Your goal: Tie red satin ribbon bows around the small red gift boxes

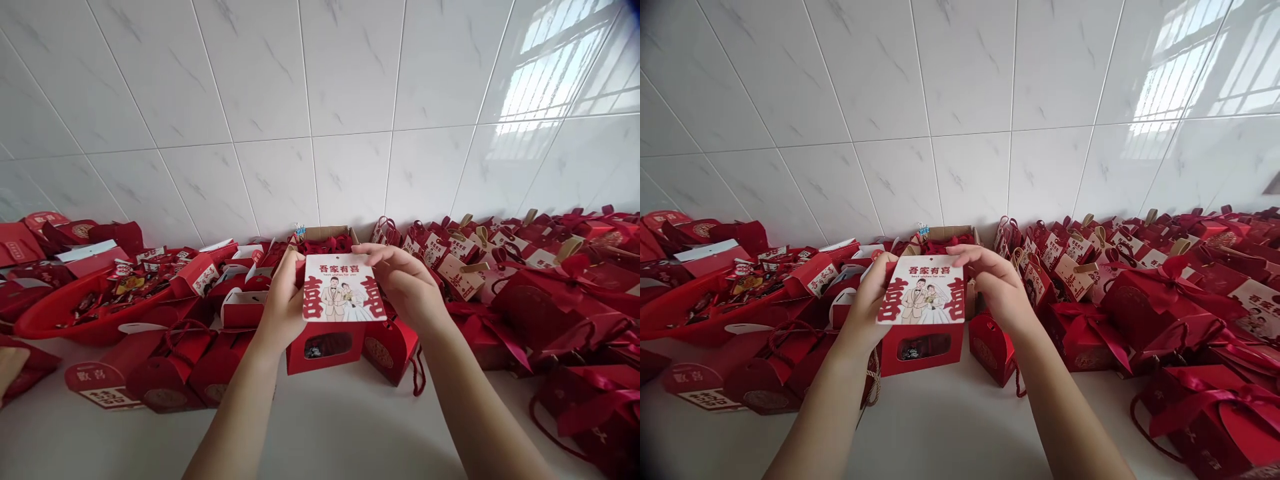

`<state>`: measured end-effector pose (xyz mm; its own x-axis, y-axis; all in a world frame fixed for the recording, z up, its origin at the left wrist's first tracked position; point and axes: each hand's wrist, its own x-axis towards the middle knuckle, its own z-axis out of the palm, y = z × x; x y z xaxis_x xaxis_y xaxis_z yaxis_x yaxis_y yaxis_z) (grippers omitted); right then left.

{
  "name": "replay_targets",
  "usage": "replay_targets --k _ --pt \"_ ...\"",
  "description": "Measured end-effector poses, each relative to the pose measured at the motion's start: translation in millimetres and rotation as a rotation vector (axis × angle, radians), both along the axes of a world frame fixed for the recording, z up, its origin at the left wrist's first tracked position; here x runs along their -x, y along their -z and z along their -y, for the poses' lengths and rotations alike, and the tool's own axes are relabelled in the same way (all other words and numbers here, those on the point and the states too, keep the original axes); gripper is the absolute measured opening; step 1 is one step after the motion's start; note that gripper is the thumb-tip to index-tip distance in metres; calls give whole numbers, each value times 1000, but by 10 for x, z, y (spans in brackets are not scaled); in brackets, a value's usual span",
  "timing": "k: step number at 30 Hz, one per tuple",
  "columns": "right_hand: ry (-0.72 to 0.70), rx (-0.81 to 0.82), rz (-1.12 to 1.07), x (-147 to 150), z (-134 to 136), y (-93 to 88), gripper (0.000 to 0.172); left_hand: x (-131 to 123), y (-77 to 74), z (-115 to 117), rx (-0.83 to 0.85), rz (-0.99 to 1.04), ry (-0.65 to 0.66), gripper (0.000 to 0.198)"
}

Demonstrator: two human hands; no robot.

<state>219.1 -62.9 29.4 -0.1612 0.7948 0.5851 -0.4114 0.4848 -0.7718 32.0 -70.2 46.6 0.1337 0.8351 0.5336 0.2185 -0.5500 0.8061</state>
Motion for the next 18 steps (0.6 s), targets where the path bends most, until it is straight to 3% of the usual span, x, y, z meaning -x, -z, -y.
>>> replay_targets --k 3,5,8,10,14,18 --pt "51 102 -68 26 -2 -16 19 -29 8 31 16 -27 87 15" --pt "84 167 -1 35 5 -25 15 -51 20 26 43 -60 141 19" --pt "63 217 237 18 6 -22 29 -45 52 -50 70 -115 110 22" --pt "39 212 380 1 -17 1 31 -1 91 -148 107 -136 112 24" --pt "55 162 572 33 -126 119 23 144 195 -369 197 -85 236 34" --pt "115 86 760 120 -189 220 14 257 222 -442 323 -194 282 37"
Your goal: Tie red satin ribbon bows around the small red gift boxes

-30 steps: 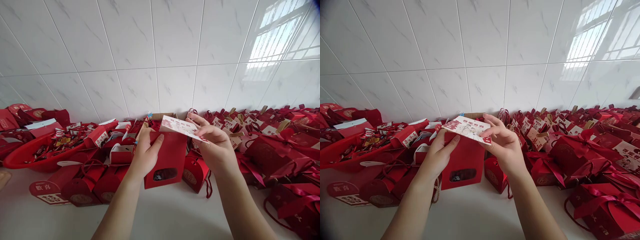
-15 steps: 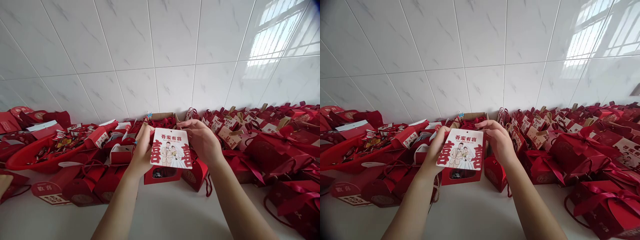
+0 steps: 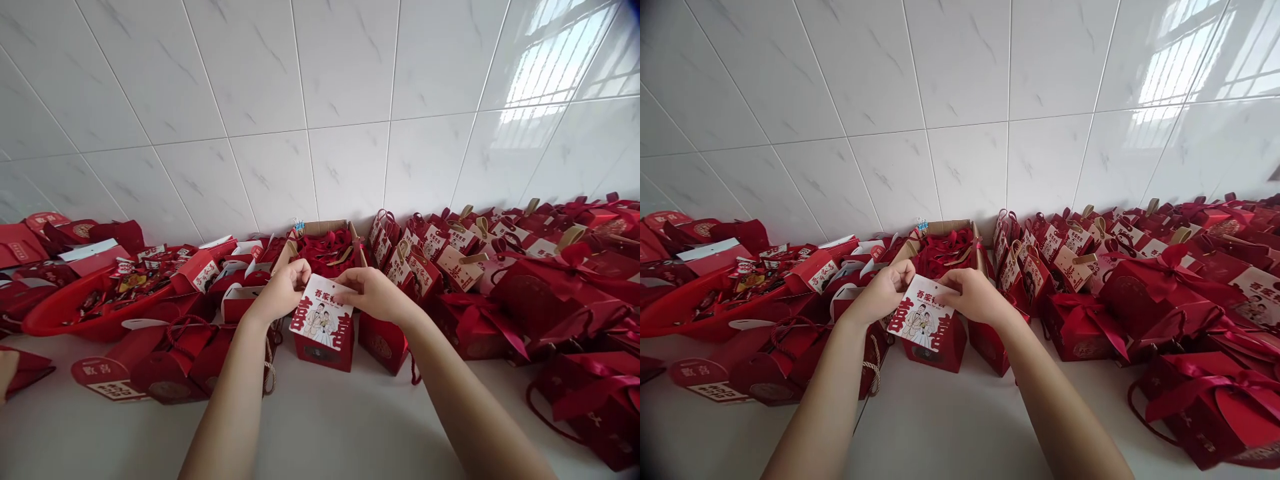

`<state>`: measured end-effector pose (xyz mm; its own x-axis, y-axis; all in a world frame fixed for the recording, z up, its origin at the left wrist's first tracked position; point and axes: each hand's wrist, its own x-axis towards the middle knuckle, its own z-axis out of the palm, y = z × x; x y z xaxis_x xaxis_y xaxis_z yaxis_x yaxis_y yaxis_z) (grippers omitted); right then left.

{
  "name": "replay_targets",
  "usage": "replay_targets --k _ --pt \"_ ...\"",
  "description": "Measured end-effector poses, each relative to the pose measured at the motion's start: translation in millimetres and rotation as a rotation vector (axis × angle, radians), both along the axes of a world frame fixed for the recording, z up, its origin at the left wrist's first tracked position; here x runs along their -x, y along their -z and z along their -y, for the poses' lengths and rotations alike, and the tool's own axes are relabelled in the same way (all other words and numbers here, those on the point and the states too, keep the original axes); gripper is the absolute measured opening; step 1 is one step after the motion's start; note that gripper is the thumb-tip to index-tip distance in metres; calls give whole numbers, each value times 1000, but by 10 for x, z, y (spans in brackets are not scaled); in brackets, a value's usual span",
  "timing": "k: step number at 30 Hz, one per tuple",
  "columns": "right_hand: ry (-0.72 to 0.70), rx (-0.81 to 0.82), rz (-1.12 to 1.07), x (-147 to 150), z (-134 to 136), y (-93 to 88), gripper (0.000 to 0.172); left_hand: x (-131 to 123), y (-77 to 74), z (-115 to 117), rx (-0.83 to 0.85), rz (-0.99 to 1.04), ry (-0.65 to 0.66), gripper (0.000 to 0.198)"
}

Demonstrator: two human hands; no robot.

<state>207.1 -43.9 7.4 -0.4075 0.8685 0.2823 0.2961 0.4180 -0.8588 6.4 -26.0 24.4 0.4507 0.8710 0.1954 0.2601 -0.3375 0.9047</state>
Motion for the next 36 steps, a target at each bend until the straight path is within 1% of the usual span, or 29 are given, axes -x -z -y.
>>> replay_targets --k 2,5,7,9,11,13,16,21,25,30,36 --pt "14 -37 48 27 27 -5 11 38 -25 28 27 -66 13 30" --pt "54 -97 138 48 111 -59 8 103 -73 85 63 -202 56 18" --pt "72 -121 194 64 158 -88 8 158 -100 109 87 -289 92 20" --pt "54 -135 215 91 184 -94 8 214 -123 123 67 -343 94 25" --pt "31 -148 226 123 190 -80 7 261 -146 135 -8 -395 39 24" --pt "34 -156 243 152 189 -60 6 293 -167 150 -86 -467 -46 19" --pt "44 -142 265 180 191 -41 7 328 -191 173 -142 -534 -122 13" --pt "49 -145 294 204 190 -21 8 373 -189 189 -116 -516 -101 9" --pt "35 -153 299 230 156 43 11 372 -148 159 -152 -462 -101 9" --pt "59 -192 323 280 128 122 16 360 -108 104 -179 -485 -112 10" --pt "27 -220 354 339 156 124 22 377 -118 124 -149 -437 -95 16"
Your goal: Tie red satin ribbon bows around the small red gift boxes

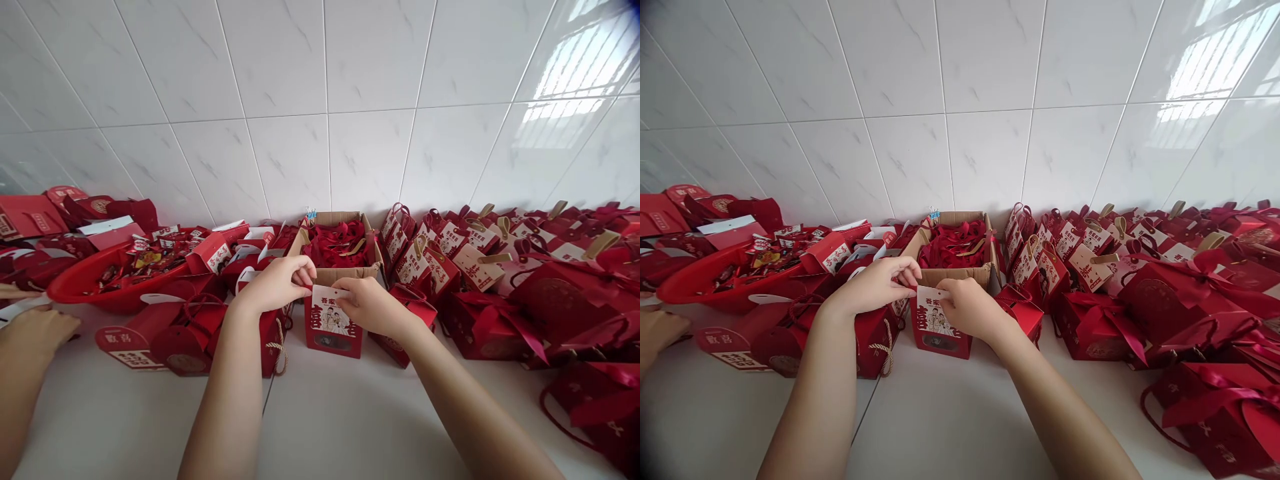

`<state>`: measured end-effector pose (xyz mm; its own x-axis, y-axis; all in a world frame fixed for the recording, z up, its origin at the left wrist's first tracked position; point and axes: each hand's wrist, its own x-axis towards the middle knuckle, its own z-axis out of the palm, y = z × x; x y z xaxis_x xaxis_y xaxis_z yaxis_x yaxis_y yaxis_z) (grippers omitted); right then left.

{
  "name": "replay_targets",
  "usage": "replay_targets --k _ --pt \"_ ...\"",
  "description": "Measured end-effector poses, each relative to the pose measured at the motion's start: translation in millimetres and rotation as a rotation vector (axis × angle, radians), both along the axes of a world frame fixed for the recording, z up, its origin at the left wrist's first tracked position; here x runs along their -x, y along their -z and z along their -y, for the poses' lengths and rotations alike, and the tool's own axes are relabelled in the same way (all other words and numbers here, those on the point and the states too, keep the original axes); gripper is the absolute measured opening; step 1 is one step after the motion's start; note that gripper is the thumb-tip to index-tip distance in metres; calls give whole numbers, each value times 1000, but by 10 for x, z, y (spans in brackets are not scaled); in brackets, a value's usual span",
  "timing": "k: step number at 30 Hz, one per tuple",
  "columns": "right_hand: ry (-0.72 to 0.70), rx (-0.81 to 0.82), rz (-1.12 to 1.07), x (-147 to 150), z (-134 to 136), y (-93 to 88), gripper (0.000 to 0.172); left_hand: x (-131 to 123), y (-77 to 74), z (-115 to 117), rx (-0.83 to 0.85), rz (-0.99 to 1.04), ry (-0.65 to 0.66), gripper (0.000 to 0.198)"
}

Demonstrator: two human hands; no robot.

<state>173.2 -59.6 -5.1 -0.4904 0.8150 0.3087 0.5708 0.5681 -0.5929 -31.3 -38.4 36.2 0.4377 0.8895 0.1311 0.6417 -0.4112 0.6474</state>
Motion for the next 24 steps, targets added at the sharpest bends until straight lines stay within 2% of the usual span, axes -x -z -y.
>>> replay_targets --k 5,12,19,24 --pt "11 -2 -9 20 4 -5 21 10 3 18 -23 -16 22 20" --pt "7 -12 -21 38 3 13 22 4 -15 50 -37 -75 -30 23" --pt "37 -12 18 53 8 9 25 -10 -36 57 -23 -76 12 24" --pt "16 -46 37 45 8 26 23 -50 -57 91 -37 -85 13 14"
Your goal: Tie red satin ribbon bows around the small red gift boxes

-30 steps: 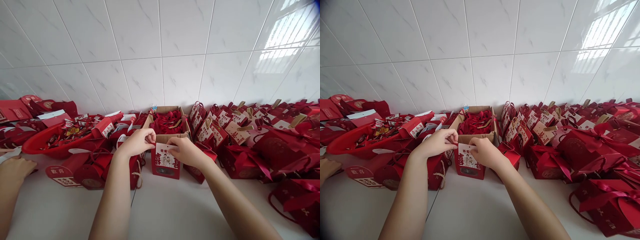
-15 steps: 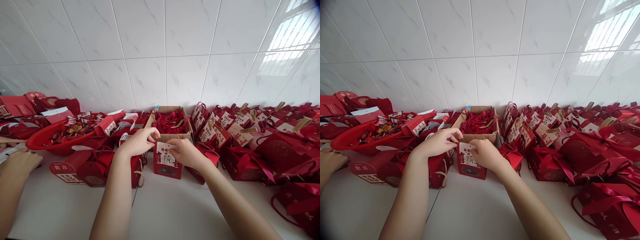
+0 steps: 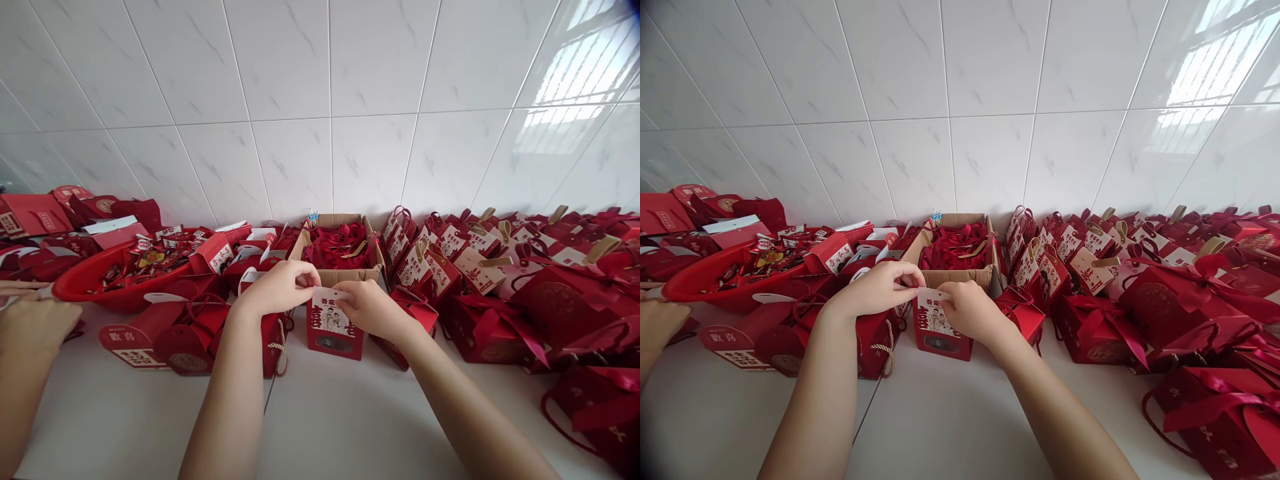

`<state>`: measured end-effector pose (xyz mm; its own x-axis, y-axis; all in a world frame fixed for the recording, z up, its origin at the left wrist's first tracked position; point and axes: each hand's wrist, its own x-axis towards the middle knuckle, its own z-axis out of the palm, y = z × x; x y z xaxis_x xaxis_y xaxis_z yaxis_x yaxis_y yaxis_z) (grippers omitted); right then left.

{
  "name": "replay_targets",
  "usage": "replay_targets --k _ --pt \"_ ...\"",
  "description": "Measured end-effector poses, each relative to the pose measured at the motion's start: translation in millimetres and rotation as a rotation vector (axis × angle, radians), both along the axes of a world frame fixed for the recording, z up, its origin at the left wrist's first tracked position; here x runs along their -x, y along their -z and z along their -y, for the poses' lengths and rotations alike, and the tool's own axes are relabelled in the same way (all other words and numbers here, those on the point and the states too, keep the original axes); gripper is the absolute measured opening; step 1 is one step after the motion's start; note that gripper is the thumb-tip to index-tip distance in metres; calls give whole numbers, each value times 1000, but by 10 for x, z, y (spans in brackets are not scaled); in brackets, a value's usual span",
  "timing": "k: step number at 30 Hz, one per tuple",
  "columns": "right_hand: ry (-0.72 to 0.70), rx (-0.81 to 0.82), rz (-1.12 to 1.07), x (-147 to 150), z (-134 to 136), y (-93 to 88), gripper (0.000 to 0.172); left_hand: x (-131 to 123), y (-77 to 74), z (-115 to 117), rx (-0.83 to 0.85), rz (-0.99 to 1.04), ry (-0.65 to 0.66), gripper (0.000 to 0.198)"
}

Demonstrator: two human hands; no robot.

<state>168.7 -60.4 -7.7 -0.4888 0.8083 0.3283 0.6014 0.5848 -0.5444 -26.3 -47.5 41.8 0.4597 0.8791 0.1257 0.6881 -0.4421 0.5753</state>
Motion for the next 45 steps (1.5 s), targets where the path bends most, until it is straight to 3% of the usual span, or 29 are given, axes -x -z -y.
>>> replay_targets --k 9,45 --pt "-20 13 -1 -31 -40 32 19 -53 -5 -28 -4 -70 -51 15" --pt "-18 3 -8 -23 -37 66 21 -12 40 -68 25 -60 -40 9"
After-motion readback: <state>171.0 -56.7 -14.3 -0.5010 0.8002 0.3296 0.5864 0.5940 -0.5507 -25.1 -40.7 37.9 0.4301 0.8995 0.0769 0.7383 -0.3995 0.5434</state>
